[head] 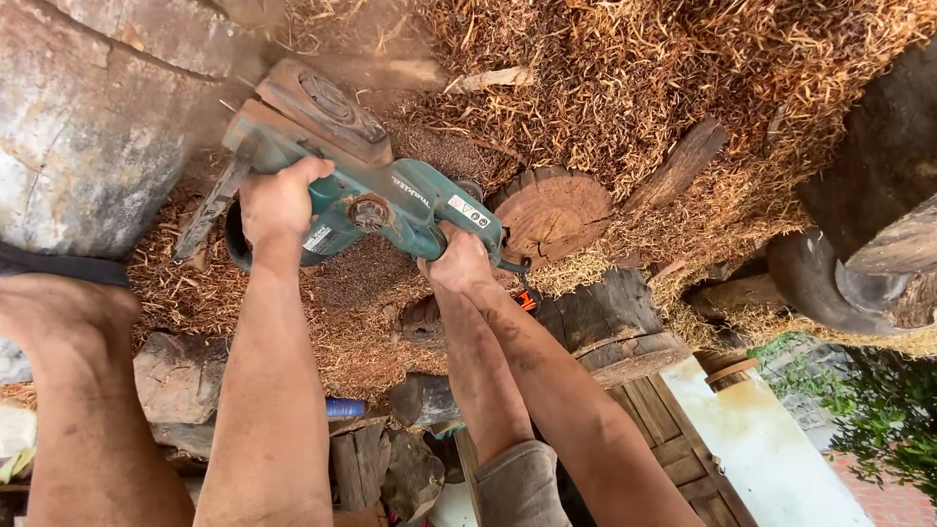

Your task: Cut a log of wood using an electric chainsaw and measure the length.

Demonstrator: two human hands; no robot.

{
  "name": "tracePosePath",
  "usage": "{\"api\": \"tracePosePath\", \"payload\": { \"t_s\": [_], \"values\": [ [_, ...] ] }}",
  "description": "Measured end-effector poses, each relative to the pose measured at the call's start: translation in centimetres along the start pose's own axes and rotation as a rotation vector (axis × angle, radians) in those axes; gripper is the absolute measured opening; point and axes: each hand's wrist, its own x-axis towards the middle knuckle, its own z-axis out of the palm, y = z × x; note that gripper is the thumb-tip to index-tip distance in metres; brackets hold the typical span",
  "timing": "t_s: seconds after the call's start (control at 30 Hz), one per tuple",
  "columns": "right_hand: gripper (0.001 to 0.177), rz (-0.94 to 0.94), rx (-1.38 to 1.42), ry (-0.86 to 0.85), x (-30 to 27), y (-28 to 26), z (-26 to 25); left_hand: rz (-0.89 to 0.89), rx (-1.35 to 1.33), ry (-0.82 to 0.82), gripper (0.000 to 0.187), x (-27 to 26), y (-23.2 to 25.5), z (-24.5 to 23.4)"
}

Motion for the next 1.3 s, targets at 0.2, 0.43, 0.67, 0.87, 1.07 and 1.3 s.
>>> {"api": "tracePosePath", "payload": {
  "t_s": [0.2,0.43,0.67,0.87,1.07,1.3],
  "values": [
    [0.049,0.010,-0.043,0.022,-0.1,-0.6,-0.2,0.010,-0.025,-0.008,0.063,0.2,0.1,0.1],
    [0.050,0.037,-0.038,0.002,-0.1,-0.3,0.1,0.016,-0.036,-0.024,0.066,0.6,0.0,0.2],
    [0.052,0.020,-0.060,0.033,-0.1,0.2,0.5,-0.002,-0.042,-0.015,0.074,0.6,0.3,0.1],
    [0.050,0.032,-0.058,0.032,-0.2,-0.3,0.2,-0.028,-0.012,-0.039,0.077,0.8,0.3,0.1],
    [0.052,0.047,-0.075,-0.004,-0.2,-0.5,0.1,-0.027,-0.057,-0.041,0.091,0.5,0.4,0.0],
    [0.052,0.074,-0.069,-0.008,-0.5,-0.4,0.8,-0.030,-0.040,-0.042,0.088,0.5,0.7,-0.3]
  ]
}}
